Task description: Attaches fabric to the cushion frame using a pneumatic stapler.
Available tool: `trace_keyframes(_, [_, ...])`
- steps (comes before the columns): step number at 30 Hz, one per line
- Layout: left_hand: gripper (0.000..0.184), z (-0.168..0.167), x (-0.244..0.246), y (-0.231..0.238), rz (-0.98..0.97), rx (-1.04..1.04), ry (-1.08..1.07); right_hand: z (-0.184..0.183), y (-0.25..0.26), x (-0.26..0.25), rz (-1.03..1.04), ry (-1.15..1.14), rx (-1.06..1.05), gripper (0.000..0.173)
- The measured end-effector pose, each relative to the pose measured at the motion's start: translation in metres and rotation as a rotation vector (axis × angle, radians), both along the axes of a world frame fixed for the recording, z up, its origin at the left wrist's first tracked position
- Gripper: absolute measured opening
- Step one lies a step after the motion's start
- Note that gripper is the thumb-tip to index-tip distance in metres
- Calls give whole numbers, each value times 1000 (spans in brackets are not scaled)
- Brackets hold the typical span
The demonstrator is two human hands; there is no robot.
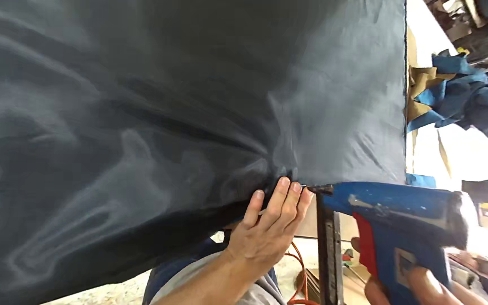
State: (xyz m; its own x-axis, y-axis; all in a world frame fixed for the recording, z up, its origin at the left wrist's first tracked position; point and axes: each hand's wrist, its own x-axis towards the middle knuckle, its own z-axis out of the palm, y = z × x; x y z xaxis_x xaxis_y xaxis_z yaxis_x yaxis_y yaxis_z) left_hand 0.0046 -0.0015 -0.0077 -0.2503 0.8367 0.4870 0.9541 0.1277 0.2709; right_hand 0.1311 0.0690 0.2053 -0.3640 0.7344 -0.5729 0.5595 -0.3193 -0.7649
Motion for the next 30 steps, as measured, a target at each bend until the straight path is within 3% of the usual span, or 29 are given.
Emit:
trace_keyframes(13, [47,4,-3,-2,-47,-9,-48,5,-7,-30,-88,-190,-28,47])
trace_keyframes(30, [41,2,-1,-1,-48,39,-98,9,-10,-46,-108,-240,-2,44])
